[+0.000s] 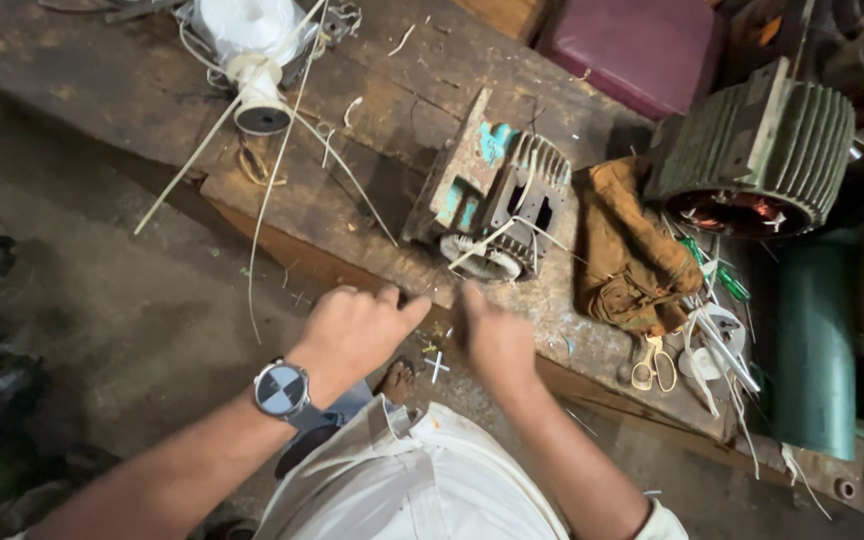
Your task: The person cuts and trims white insulating strips at a workbench, then moves a motor housing aside and wipes the bench with a cloth. They then work on a motor stator with copper windings, using a knife to trim and adjust material around the windings and repositioning the stator on the bench.
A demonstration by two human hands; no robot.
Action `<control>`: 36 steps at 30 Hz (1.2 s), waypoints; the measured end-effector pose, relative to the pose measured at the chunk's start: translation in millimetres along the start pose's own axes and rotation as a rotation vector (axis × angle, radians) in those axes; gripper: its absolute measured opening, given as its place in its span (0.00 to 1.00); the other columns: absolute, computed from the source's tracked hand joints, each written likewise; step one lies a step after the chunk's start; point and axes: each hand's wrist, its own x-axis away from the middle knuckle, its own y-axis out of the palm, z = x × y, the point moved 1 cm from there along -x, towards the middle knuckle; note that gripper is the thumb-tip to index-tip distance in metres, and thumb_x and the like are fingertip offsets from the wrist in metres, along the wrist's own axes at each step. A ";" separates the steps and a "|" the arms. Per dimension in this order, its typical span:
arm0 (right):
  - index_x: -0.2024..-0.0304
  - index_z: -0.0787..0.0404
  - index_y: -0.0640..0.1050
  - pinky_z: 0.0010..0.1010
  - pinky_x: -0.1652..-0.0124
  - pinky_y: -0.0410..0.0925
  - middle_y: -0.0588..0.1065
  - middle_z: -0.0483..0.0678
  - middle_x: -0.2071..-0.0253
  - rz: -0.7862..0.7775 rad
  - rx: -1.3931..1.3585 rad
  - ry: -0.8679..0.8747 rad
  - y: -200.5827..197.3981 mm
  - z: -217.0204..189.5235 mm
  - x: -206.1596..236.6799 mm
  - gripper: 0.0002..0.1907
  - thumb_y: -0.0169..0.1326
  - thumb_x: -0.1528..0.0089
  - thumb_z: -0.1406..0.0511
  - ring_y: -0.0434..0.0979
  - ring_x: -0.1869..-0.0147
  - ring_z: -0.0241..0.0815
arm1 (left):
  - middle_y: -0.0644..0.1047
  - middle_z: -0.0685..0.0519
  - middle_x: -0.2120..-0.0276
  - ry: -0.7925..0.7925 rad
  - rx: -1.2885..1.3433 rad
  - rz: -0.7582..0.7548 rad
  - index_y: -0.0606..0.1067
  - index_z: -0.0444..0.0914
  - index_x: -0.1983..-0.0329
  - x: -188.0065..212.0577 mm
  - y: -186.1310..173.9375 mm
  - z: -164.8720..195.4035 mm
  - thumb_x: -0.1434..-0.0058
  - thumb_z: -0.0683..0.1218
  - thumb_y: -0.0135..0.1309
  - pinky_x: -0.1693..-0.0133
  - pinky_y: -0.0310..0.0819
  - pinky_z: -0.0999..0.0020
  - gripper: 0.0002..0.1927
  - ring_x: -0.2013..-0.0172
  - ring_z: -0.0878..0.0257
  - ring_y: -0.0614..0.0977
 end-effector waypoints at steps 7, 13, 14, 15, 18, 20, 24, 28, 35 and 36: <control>0.51 0.55 0.73 0.47 0.71 0.72 0.79 0.54 0.73 -0.043 -0.298 0.070 17.8 14.4 8.7 0.14 0.56 0.40 0.67 0.81 0.72 0.58 | 0.78 0.50 0.75 -0.137 0.217 0.030 0.75 0.46 0.55 9.9 1.3 5.7 0.40 0.43 0.50 0.77 0.76 0.55 0.11 0.78 0.50 0.83; 0.56 0.58 0.74 0.50 0.71 0.70 0.77 0.59 0.74 0.011 -0.277 0.011 22.3 11.7 7.0 0.10 0.58 0.38 0.64 0.78 0.71 0.63 | 0.81 0.49 0.72 -0.285 0.667 0.161 0.75 0.44 0.57 13.5 -2.2 -1.5 0.37 0.44 0.50 0.74 0.74 0.47 0.06 0.72 0.42 0.83; 0.57 0.58 0.74 0.51 0.71 0.70 0.78 0.59 0.72 0.066 -0.161 0.052 20.2 12.2 7.3 0.09 0.59 0.37 0.63 0.78 0.71 0.64 | 0.81 0.49 0.72 -0.297 0.715 0.161 0.75 0.43 0.58 14.0 -1.1 -2.6 0.36 0.44 0.51 0.73 0.75 0.47 0.05 0.71 0.42 0.83; 0.54 0.58 0.75 0.51 0.70 0.70 0.78 0.60 0.72 0.020 -0.163 0.008 18.6 11.8 7.8 0.12 0.57 0.41 0.65 0.79 0.70 0.64 | 0.81 0.49 0.72 -0.281 0.621 0.136 0.75 0.44 0.56 13.9 0.4 -1.8 0.38 0.43 0.50 0.73 0.75 0.48 0.08 0.71 0.43 0.83; 0.49 0.57 0.76 0.50 0.69 0.72 0.78 0.60 0.71 -0.088 -0.157 -0.079 10.0 10.1 7.7 0.20 0.56 0.45 0.67 0.80 0.70 0.62 | 0.79 0.49 0.73 -0.190 0.350 0.102 0.76 0.45 0.52 12.6 5.9 1.5 0.43 0.41 0.49 0.71 0.77 0.52 0.15 0.74 0.47 0.83; 0.52 0.57 0.76 0.49 0.71 0.72 0.80 0.58 0.69 -0.172 -0.132 -0.071 2.2 10.2 5.2 0.13 0.60 0.38 0.62 0.81 0.70 0.61 | 0.78 0.51 0.74 -0.098 0.220 0.113 0.76 0.45 0.53 12.9 9.2 5.9 0.43 0.42 0.51 0.68 0.78 0.55 0.15 0.76 0.52 0.83; 0.50 0.60 0.75 0.51 0.70 0.72 0.78 0.59 0.71 -0.157 -0.044 0.093 -8.0 -1.1 4.3 0.23 0.62 0.46 0.62 0.80 0.71 0.63 | 0.79 0.54 0.73 -0.059 0.069 0.144 0.75 0.45 0.54 11.8 15.9 15.3 0.43 0.44 0.52 0.67 0.78 0.59 0.12 0.73 0.56 0.84; 0.51 0.59 0.78 0.48 0.69 0.73 0.78 0.59 0.75 -0.156 -0.292 0.026 -20.7 -5.8 11.1 0.18 0.60 0.44 0.63 0.81 0.73 0.60 | 0.81 0.52 0.71 -0.252 0.358 -0.064 0.75 0.45 0.54 5.7 24.8 19.8 0.37 0.47 0.50 0.67 0.77 0.58 0.10 0.72 0.55 0.84; 0.58 0.59 0.75 0.45 0.73 0.71 0.78 0.53 0.75 0.107 -0.315 0.149 -70.7 19.3 3.5 0.07 0.56 0.35 0.63 0.81 0.72 0.57 | 0.81 0.51 0.68 -0.419 1.172 0.245 0.74 0.49 0.52 1.9 8.8 3.4 0.41 0.46 0.50 0.72 0.76 0.59 0.13 0.76 0.55 0.84; 0.56 0.58 0.75 0.46 0.74 0.70 0.78 0.54 0.76 0.122 -0.228 0.139 -73.0 14.7 3.9 0.08 0.55 0.36 0.63 0.80 0.74 0.57 | 0.81 0.51 0.68 -0.289 0.942 0.247 0.74 0.49 0.51 5.3 1.9 -0.8 0.41 0.46 0.50 0.73 0.76 0.60 0.14 0.77 0.55 0.84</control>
